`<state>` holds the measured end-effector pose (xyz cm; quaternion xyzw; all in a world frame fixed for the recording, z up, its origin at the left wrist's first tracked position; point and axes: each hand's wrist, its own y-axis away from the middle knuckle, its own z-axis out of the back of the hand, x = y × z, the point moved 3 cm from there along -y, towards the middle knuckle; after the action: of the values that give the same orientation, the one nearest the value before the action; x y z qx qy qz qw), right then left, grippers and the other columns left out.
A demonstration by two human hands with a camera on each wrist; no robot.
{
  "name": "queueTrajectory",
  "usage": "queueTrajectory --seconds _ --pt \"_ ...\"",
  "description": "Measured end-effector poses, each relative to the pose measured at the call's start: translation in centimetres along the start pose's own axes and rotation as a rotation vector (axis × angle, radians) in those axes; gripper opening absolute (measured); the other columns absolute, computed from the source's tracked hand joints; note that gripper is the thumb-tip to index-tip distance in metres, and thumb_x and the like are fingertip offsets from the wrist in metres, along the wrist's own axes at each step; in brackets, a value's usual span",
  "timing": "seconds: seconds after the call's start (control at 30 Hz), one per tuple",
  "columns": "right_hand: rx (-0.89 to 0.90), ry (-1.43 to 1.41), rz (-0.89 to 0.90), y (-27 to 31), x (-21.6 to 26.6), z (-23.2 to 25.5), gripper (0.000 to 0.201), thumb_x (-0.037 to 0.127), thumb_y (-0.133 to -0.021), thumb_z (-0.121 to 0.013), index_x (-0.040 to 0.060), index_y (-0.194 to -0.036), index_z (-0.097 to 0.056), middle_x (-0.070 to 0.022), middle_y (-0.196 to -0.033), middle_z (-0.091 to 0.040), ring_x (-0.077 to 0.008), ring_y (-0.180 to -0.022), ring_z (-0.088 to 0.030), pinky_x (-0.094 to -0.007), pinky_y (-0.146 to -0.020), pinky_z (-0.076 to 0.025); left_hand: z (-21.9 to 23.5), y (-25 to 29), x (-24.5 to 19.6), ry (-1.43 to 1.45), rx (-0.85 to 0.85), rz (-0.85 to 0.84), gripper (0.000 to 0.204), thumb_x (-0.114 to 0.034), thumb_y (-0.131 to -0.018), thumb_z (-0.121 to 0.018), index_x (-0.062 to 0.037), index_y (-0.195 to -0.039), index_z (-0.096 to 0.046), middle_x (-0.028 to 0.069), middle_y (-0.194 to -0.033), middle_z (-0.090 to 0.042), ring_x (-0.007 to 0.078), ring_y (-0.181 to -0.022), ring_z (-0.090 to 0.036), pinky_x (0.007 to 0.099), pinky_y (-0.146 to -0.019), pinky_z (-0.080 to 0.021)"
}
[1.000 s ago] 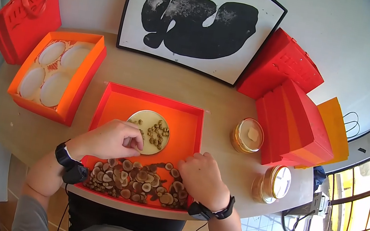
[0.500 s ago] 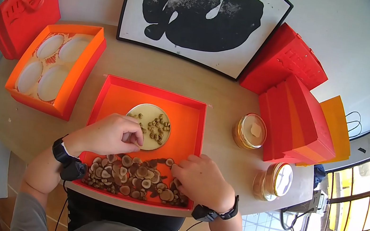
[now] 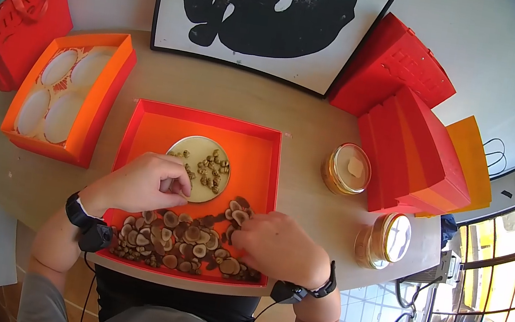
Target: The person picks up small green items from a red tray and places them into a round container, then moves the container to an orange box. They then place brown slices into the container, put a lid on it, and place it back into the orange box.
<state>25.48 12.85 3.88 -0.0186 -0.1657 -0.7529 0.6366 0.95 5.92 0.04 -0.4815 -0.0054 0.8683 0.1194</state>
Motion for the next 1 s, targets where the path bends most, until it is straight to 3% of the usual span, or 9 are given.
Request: queueTrajectory --seconds 0.23,0.33,0.4,0.5,0.63,0.7,0.8,0.93,1.0 --pt "0.126 0.108 -0.03 -0.9 0.6 -2.1 0.015 0.021 -0.08 -0.075 0.0111 -0.087 -0.068 -0.0038 -0.083 -0.067 -0.0264 -0.087 -0.068 -0.0402 -0.074 -0.055 0.0 -0.1 -0.1 -0.023 0.011 0.003 0.013 -0.008 -0.085 -0.08 -0.0034 -0.091 -0.07 0.0043 -0.083 -0.066 0.014 -0.066 -0.062 0.0292 -0.061 -0.05" --pt "-0.023 0.006 -0.057 -1.4 0.3 -0.1 0.014 0.017 -0.082 -0.076 0.0103 -0.092 -0.071 -0.0037 -0.084 -0.069 -0.026 -0.08 -0.069 -0.0391 -0.069 -0.055 0.0 -0.1 0.0 -0.008 0.006 -0.002 0.013 -0.008 -0.084 -0.08 -0.0027 -0.092 -0.07 0.0048 -0.084 -0.067 0.0142 -0.068 -0.063 0.0296 -0.062 -0.05" --pt "-0.454 -0.303 -0.026 -2.1 0.1 1.4 0.013 0.014 -0.086 -0.074 0.006 -0.095 -0.07 -0.0079 -0.087 -0.069 -0.0281 -0.075 -0.069 -0.0403 -0.066 -0.056 0.0 0.0 0.1 -0.016 0.006 -0.002 0.013 -0.007 -0.084 -0.08 -0.0023 -0.092 -0.07 0.0052 -0.085 -0.068 0.0144 -0.068 -0.064 0.0297 -0.062 -0.051" --pt "-0.715 -0.372 -0.125 -2.8 0.3 2.0 0.016 0.013 -0.084 -0.077 0.0056 -0.096 -0.069 -0.0071 -0.089 -0.069 -0.0269 -0.073 -0.068 -0.0387 -0.064 -0.054 -0.1 -0.1 0.0 -0.023 0.007 -0.001 0.013 -0.007 -0.084 -0.08 -0.0016 -0.092 -0.07 0.0056 -0.086 -0.068 0.0147 -0.069 -0.064 0.0298 -0.063 -0.051" --pt "-0.399 -0.261 -0.105 -1.6 -0.4 1.6 0.018 0.017 -0.085 -0.076 0.0055 -0.097 -0.069 -0.0091 -0.093 -0.068 -0.0281 -0.081 -0.068 -0.04 -0.07 -0.056 -0.1 0.0 0.3 0.036 -0.014 -0.004 0.013 -0.007 -0.084 -0.079 -0.0018 -0.091 -0.07 0.0053 -0.084 -0.068 0.0146 -0.068 -0.064 0.0295 -0.063 -0.051" --pt "-0.057 -0.232 0.098 -1.4 0.4 0.2 0.019 0.021 -0.086 -0.076 0.0087 -0.1 -0.073 -0.0074 -0.097 -0.069 -0.0276 -0.087 -0.068 -0.039 -0.072 -0.056 0.2 0.0 -0.4 0.022 0.012 0.03 0.012 -0.007 -0.085 -0.077 -0.0009 -0.092 -0.07 0.0077 -0.085 -0.068 0.0188 -0.074 -0.067 0.0322 -0.067 -0.053" --pt "0.09 -0.196 0.095 -2.4 1.2 -1.2 0.022 0.026 -0.087 -0.073 0.0055 -0.095 -0.069 -0.0095 -0.092 -0.067 -0.0303 -0.097 -0.067 -0.0436 -0.081 -0.056 0.4 -0.1 -0.7 -0.004 0.045 0.068 0.011 -0.008 -0.086 -0.075 -0.0003 -0.092 -0.07 0.01 -0.085 -0.068 0.0231 -0.079 -0.07 0.0349 -0.071 -0.055" --pt "0.087 -0.2 0.124 -2.3 0.6 -1.3 0.018 0.024 -0.089 -0.075 0.0082 -0.096 -0.072 -0.0065 -0.096 -0.069 -0.0283 -0.091 -0.067 -0.0401 -0.074 -0.056 0.0 0.0 0.0 -0.023 -0.001 -0.002 0.012 -0.008 -0.084 -0.079 -0.003 -0.091 -0.071 0.0041 -0.081 -0.065 0.0146 -0.069 -0.063 0.03 -0.063 -0.051" --pt "-0.088 -0.4 0.148 -2.3 0.1 -0.4 0.016 0.017 -0.088 -0.077 0.0061 -0.1 -0.072 -0.0067 -0.097 -0.069 -0.0263 -0.086 -0.068 -0.0377 -0.072 -0.055 0.0 0.0 0.1 -0.022 -0.004 -0.006 0.012 -0.008 -0.084 -0.079 -0.0031 -0.091 -0.071 0.0042 -0.081 -0.065 0.0148 -0.068 -0.063 0.03 -0.063 -0.051"
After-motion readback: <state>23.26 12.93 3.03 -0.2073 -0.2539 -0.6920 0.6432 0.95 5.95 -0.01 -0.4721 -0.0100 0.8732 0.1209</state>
